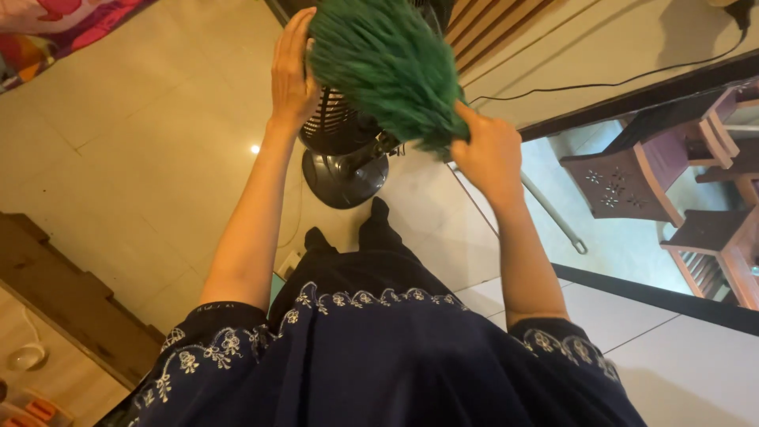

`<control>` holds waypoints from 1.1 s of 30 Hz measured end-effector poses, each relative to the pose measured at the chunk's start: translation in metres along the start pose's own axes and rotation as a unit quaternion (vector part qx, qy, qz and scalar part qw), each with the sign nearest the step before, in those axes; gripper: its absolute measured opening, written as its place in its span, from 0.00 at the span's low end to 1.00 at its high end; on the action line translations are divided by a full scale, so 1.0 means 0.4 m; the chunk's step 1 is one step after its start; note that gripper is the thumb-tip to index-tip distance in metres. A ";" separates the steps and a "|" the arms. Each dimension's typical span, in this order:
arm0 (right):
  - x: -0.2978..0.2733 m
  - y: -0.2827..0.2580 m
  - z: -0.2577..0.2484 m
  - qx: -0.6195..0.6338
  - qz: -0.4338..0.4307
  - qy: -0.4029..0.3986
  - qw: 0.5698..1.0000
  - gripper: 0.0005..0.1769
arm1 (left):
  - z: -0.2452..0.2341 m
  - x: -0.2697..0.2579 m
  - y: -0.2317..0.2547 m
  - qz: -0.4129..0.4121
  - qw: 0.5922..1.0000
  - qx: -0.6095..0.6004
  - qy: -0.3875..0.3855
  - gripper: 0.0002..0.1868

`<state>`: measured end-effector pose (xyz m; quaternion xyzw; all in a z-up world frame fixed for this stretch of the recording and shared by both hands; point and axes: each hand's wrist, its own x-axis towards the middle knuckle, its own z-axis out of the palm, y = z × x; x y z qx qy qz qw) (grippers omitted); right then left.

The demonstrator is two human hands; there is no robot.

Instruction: The recorder uses a duster to clean a standing fan, a desk, and other furniture in a bedroom.

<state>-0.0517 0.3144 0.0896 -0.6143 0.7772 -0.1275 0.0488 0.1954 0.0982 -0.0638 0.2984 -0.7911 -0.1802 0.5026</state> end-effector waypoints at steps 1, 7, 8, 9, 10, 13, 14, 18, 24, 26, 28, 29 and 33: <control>-0.022 0.021 -0.006 0.000 -0.002 -0.001 1.000 0.32 | -0.006 0.011 0.015 -0.002 1.000 0.001 0.001 0.24; -0.140 0.078 -0.066 -0.067 0.097 -0.051 0.992 0.30 | -0.004 0.035 0.050 -0.082 0.996 -0.036 -0.022 0.19; -0.139 0.046 -0.089 -0.022 0.083 -0.028 0.996 0.30 | 0.001 0.028 0.039 -0.088 0.995 -0.045 -0.028 0.19; -0.142 0.011 -0.110 0.026 0.069 -0.008 0.997 0.30 | 0.003 0.017 0.028 -0.096 0.993 -0.053 -0.035 0.20; -0.128 -0.024 -0.100 0.026 0.070 -0.010 0.997 0.30 | 0.012 -0.004 0.001 -0.098 0.993 -0.053 -0.037 0.20; -0.076 -0.085 -0.054 0.119 0.018 0.026 0.992 0.33 | 0.031 -0.034 -0.052 -0.064 0.995 -0.074 -0.018 0.27; -0.060 -0.079 -0.025 0.079 0.033 0.000 0.996 0.31 | 0.028 -0.035 -0.047 -0.083 0.991 -0.099 -0.031 0.27; -0.117 -0.017 -0.024 -0.002 0.093 -0.068 0.993 0.31 | 0.012 -0.021 -0.031 -0.137 0.975 -0.168 -0.058 0.26; -0.204 -0.034 -0.129 -0.093 0.159 -0.144 0.972 0.31 | 0.027 -0.032 -0.052 -0.143 0.969 -0.192 -0.058 0.25; -0.199 -0.105 -0.145 -0.041 0.149 -0.163 0.974 0.31 | 0.034 -0.044 -0.058 -0.167 0.960 -0.213 -0.067 0.25; -0.165 -0.129 -0.113 0.012 0.133 -0.174 0.976 0.32 | 0.036 -0.042 -0.081 -0.184 0.953 -0.230 -0.071 0.26; -0.147 -0.115 -0.078 -0.018 0.094 -0.167 0.981 0.32 | 0.041 -0.050 -0.088 -0.129 0.960 -0.242 -0.058 0.27; -0.117 0.038 -0.004 -0.020 0.024 -0.064 0.997 0.27 | 0.030 -0.048 -0.086 -0.201 0.952 -0.216 -0.086 0.25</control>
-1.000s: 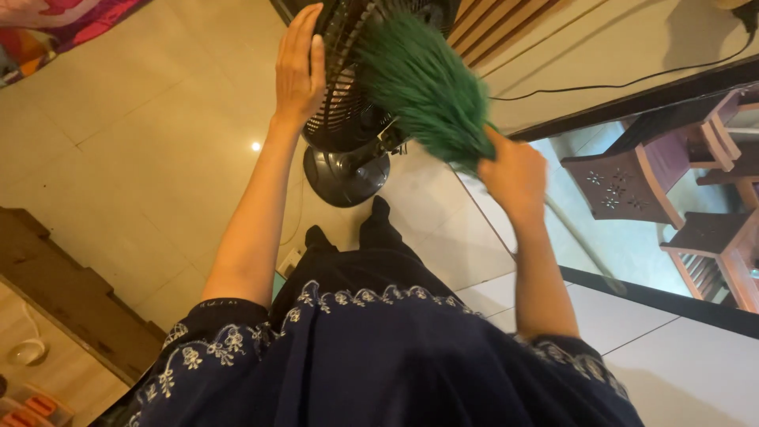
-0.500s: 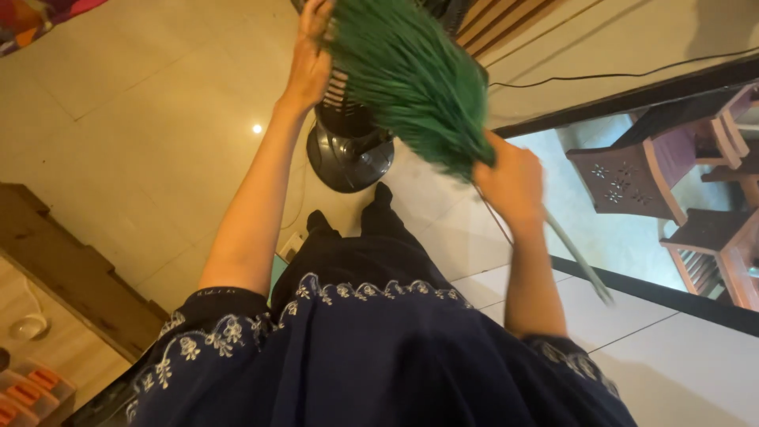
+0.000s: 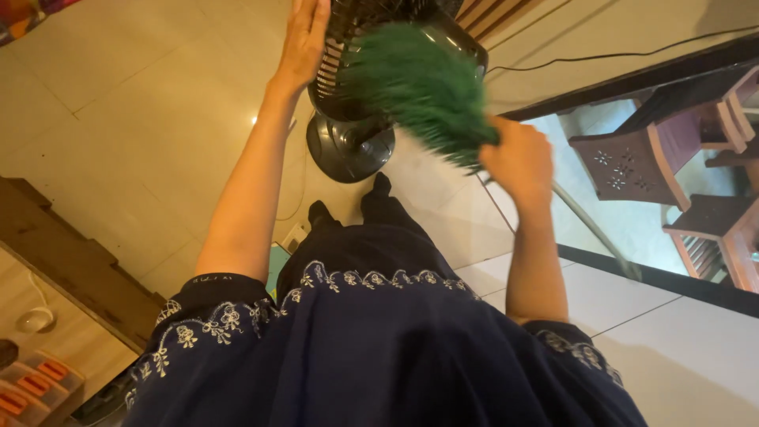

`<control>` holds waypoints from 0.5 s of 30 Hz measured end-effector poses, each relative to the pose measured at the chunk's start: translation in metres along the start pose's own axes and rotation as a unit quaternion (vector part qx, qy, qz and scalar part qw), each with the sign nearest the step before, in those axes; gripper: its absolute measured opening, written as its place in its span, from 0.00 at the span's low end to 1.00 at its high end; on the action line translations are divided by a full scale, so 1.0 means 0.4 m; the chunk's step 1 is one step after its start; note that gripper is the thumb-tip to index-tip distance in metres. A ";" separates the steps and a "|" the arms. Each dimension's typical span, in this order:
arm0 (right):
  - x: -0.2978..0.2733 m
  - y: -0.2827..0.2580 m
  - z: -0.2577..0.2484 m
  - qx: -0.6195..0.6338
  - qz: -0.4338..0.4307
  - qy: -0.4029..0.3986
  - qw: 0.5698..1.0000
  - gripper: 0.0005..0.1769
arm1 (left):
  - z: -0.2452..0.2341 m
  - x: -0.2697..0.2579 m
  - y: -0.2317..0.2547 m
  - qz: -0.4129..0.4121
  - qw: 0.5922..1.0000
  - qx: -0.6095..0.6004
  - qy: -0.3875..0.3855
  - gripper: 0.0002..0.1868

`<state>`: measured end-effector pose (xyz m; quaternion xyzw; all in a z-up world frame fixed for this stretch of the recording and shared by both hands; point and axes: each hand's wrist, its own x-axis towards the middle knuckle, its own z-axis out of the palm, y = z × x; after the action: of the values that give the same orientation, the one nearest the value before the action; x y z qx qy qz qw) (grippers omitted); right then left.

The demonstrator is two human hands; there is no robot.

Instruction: The recorder uses a duster to clean a standing fan, a desk, and other furniture in a bedroom.

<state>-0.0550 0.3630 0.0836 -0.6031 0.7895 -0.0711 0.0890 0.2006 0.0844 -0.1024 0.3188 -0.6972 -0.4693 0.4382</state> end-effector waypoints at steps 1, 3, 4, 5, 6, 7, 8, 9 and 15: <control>-0.014 -0.004 -0.033 0.000 0.002 0.000 1.000 0.27 | 0.001 0.000 -0.005 0.000 1.000 -0.001 -0.002 0.25; -0.042 -0.009 -0.106 -0.054 0.114 -0.006 0.992 0.23 | 0.011 -0.003 -0.016 -0.060 0.998 0.021 0.004 0.25; -0.045 -0.031 -0.127 -0.054 0.113 -0.005 0.992 0.23 | 0.011 -0.002 -0.001 -0.059 0.998 0.022 0.006 0.25; -0.048 -0.052 -0.149 -0.005 0.088 -0.022 0.996 0.23 | 0.011 0.000 0.013 -0.019 1.000 -0.003 0.002 0.25; -0.061 -0.073 -0.168 0.044 0.067 -0.042 0.996 0.23 | 0.015 -0.007 0.026 0.018 0.999 -0.030 -0.006 0.25; -0.043 -0.102 -0.146 0.045 0.069 -0.042 0.996 0.23 | 0.019 -0.007 0.013 0.017 0.999 -0.030 -0.008 0.25; -0.022 -0.129 -0.125 0.096 0.089 -0.061 0.990 0.19 | 0.024 -0.005 -0.001 0.000 0.997 -0.069 -0.025 0.27; -0.001 -0.158 -0.104 0.146 0.108 -0.080 0.980 0.15 | 0.028 -0.003 -0.014 -0.016 0.993 -0.107 -0.041 0.29; -0.008 -0.064 -0.007 0.088 0.041 -0.018 0.995 0.20 | -0.006 -0.001 -0.128 -0.084 0.960 -0.249 -0.097 0.37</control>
<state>-0.0307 0.3593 0.0920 -0.5615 0.8024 -0.1253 0.1588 0.2048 0.0657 -0.1500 0.2095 -0.5681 -0.6921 0.3930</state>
